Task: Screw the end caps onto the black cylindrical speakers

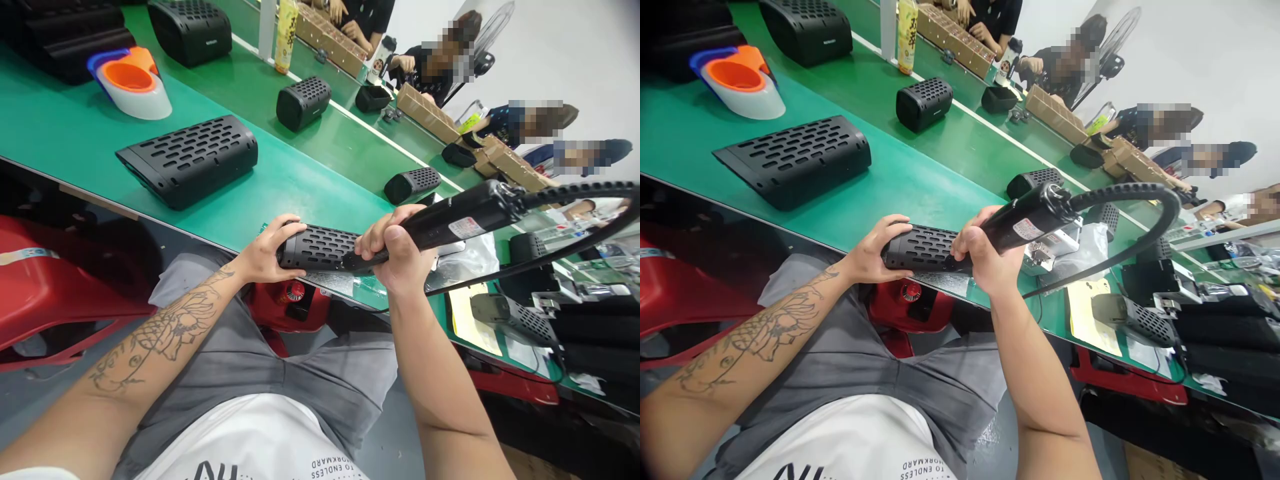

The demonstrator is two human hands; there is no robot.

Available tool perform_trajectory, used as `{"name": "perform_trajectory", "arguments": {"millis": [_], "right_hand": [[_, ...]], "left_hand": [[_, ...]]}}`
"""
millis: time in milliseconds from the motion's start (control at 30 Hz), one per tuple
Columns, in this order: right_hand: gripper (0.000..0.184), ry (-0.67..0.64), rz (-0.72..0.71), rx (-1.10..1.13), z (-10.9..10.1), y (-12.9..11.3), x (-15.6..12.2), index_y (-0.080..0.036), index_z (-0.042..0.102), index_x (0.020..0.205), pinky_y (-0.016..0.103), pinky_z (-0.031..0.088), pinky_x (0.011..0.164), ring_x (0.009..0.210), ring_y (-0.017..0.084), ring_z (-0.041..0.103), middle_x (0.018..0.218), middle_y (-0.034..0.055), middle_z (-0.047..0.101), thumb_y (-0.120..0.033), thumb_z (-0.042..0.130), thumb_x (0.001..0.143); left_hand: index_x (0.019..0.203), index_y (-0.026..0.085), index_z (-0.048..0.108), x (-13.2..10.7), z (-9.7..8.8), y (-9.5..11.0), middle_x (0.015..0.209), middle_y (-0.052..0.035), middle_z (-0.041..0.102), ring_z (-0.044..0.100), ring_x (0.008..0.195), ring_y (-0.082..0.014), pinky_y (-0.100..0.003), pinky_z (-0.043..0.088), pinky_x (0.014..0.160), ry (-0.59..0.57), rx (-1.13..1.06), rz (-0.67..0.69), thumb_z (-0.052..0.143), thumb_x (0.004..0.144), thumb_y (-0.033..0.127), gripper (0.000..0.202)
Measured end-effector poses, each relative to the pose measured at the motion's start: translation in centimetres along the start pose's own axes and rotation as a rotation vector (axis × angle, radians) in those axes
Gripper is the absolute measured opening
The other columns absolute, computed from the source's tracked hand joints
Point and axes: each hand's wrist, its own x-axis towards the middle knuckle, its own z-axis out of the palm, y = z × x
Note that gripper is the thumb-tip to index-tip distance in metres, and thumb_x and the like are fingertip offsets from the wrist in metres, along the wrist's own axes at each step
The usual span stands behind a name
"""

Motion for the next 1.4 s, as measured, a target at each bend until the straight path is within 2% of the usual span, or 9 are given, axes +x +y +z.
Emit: {"name": "perform_trajectory", "arguments": {"millis": [400,633,733,833,900,967,1067,1233,1400], "right_hand": [[0.062,-0.146,-0.03,0.056,-0.1,0.8,-0.1,-0.032,0.057,0.093,0.033,0.058,0.048,0.042,0.013,0.051,0.06,-0.0122,0.058,-0.066,0.108,0.094],[0.055,-0.063,0.002,0.032,-0.6,0.0,-1.0,-0.03,0.064,0.095,0.033,0.065,0.057,0.049,0.014,0.063,0.064,-0.0109,0.065,-0.064,0.107,0.095],[0.041,0.188,-0.103,-0.043,-4.4,-1.1,0.6,-0.032,0.069,0.107,0.033,0.064,0.055,0.048,0.015,0.063,0.064,-0.0136,0.06,-0.059,0.099,0.1],[0.018,0.613,-0.238,-0.305,-10.9,-1.3,3.2,-0.029,0.072,0.102,0.033,0.06,0.054,0.049,0.017,0.065,0.065,-0.0115,0.062,-0.04,0.087,0.1],[0.018,0.797,-0.242,-0.481,-15.2,-0.4,4.5,-0.029,0.071,0.093,0.033,0.058,0.053,0.051,0.018,0.066,0.066,-0.0078,0.068,-0.037,0.087,0.093],[0.025,0.839,-0.218,-0.501,-18.5,1.0,5.1,-0.031,0.066,0.087,0.035,0.056,0.051,0.048,0.019,0.063,0.061,-0.008,0.064,-0.041,0.089,0.087],[0.034,0.798,-0.196,-0.458,-20.6,2.6,4.6,-0.033,0.064,0.086,0.037,0.057,0.048,0.045,0.02,0.059,0.057,-0.0091,0.058,-0.052,0.092,0.087],[0.033,0.72,-0.182,-0.41,-18.3,1.1,2.8,-0.032,0.07,0.087,0.036,0.06,0.047,0.044,0.019,0.06,0.058,-0.0091,0.061,-0.053,0.096,0.088],[0.017,0.496,-0.234,-0.102,-9.4,-2.5,0.7,-0.028,0.077,0.1,0.033,0.064,0.05,0.046,0.017,0.064,0.062,-0.0098,0.065,-0.033,0.093,0.095]], "left_hand": [[0.177,0.026,0.067,0.2,-0.1,0.1,0.178,-0.0277,0.067,0.068,0.17,-0.0524,-0.074,0.058,0.145,-0.002,0.036,-0.077,0.11,0.091,0.069,0.105],[0.181,0.028,0.062,-0.2,-0.1,0.4,0.175,-0.0259,0.066,0.07,0.167,-0.0518,-0.075,0.06,0.143,0.013,0.086,-0.023,0.111,0.091,0.059,0.107],[0.181,0.027,0.061,-0.3,0.7,0.5,0.172,-0.0254,0.067,0.071,0.164,-0.0511,-0.075,0.061,0.141,0.033,0.12,-0.027,0.108,0.094,0.061,0.105],[0.182,0.026,0.059,-0.3,1.8,0.6,0.171,-0.0263,0.068,0.071,0.163,-0.0517,-0.075,0.062,0.141,0.064,0.145,-0.015,0.108,0.094,0.06,0.106],[0.185,0.026,0.056,-0.2,2.4,0.5,0.172,-0.0268,0.067,0.072,0.163,-0.0513,-0.074,0.062,0.14,0.093,0.144,0.027,0.107,0.097,0.059,0.107],[0.188,0.027,0.053,-0.2,2.6,0.3,0.174,-0.0269,0.065,0.072,0.164,-0.0511,-0.074,0.063,0.14,0.104,0.139,0.061,0.106,0.098,0.06,0.11],[0.191,0.029,0.049,-0.3,2.5,0.1,0.18,-0.0272,0.061,0.068,0.169,-0.0528,-0.076,0.061,0.141,0.077,0.139,0.058,0.108,0.097,0.062,0.117],[0.192,0.029,0.048,-0.3,2.2,-0.1,0.186,-0.027,0.058,0.064,0.174,-0.0532,-0.077,0.058,0.145,0.041,0.116,0.021,0.109,0.096,0.061,0.118],[0.188,0.027,0.054,0.0,2.2,0.1,0.181,-0.0263,0.062,0.066,0.173,-0.0516,-0.075,0.058,0.147,0.019,0.069,-0.016,0.111,0.095,0.06,0.114]]}}
